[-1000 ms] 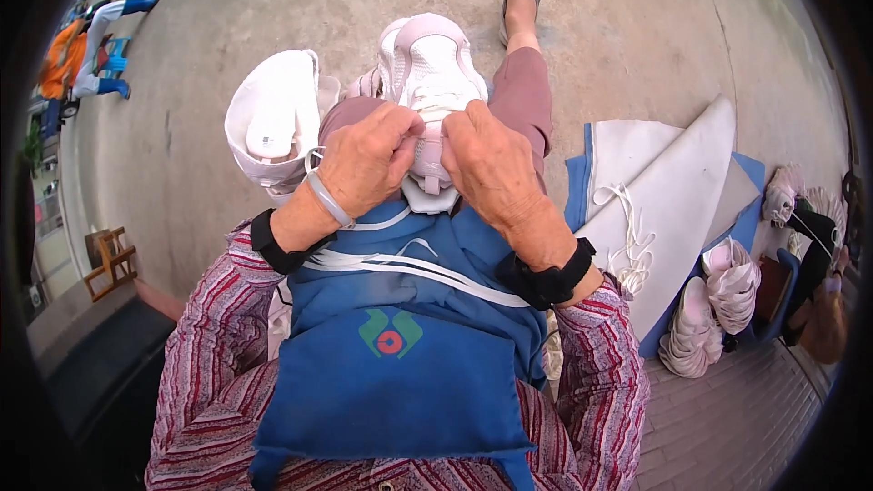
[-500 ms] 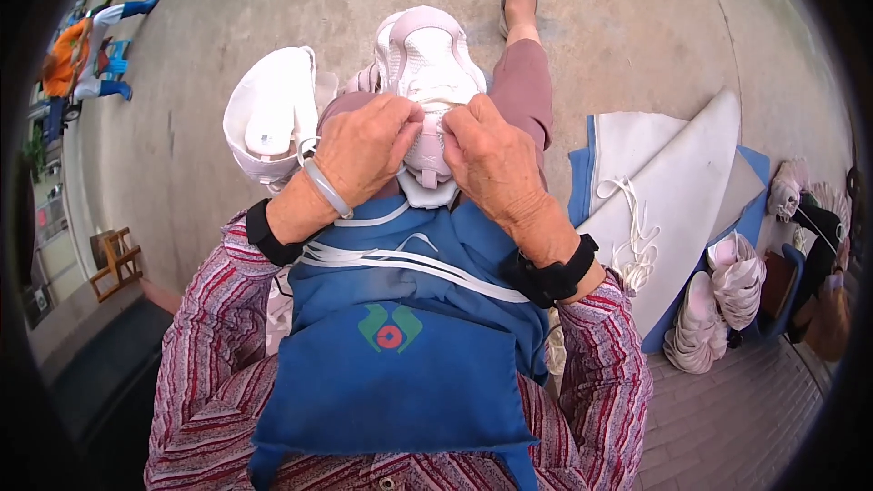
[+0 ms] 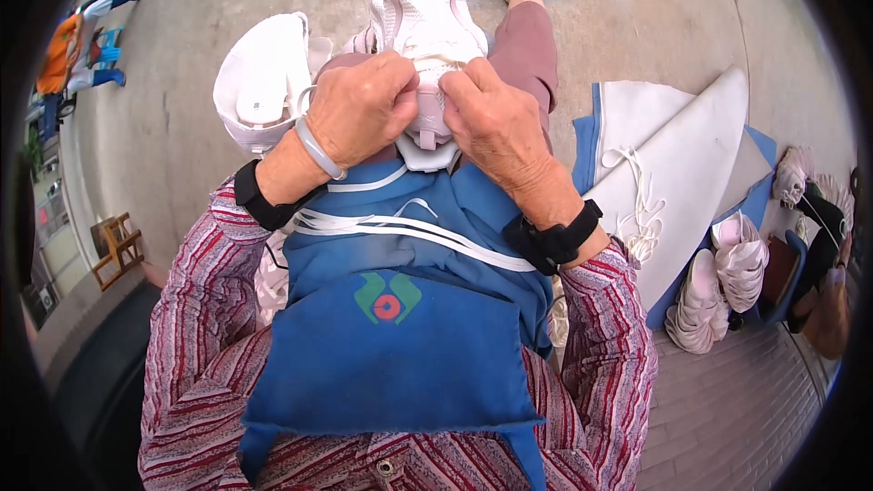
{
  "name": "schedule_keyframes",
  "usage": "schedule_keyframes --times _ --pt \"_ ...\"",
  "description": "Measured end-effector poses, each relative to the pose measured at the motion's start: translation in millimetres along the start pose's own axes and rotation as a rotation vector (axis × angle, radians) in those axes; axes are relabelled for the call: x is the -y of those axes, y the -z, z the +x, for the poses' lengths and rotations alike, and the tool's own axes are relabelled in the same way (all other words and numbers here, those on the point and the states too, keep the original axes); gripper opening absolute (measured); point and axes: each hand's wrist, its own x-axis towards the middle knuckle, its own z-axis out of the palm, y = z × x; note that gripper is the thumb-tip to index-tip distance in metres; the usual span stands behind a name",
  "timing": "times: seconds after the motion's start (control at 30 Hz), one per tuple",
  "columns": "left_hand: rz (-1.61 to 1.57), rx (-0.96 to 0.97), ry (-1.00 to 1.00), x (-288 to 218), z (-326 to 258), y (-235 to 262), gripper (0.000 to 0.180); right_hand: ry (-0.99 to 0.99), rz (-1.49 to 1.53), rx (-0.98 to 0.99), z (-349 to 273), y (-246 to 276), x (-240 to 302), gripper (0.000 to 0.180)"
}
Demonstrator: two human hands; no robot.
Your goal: The recorder is lacing shoelaces through the eyelets of a white sneaker.
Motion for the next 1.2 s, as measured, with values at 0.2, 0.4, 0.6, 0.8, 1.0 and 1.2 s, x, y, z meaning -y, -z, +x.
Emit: schedule_keyframes --times 0.2,0.4,0.6,0.8,1.0,1.2 --pt "0.132 -0.009 -0.382 16 -14 31 0.012 0.161 -0.075 0.02 -8 2 -2 0.02" --pt "0.152 0.041 -0.405 20 -30 28 0.014 0.029 0.007 0.006 -15 5 0 0.027" --pt "0.125 0.097 -0.221 21 -39 24 0.012 -0.068 0.055 0.043 -16 10 0 0.024" --pt "-0.308 -0.022 0.065 2 -26 36 0.008 -0.275 0.186 -0.131 -8 9 0 0.02" --pt "-0.246 -0.022 0.141 -9 -17 12 0.017 -0.326 0.187 -0.083 2 11 10 0.021" --pt "-0.073 0.01 0.074 -7 -13 5 0.019 -0.27 0.167 -0.09 11 10 1 0.018"
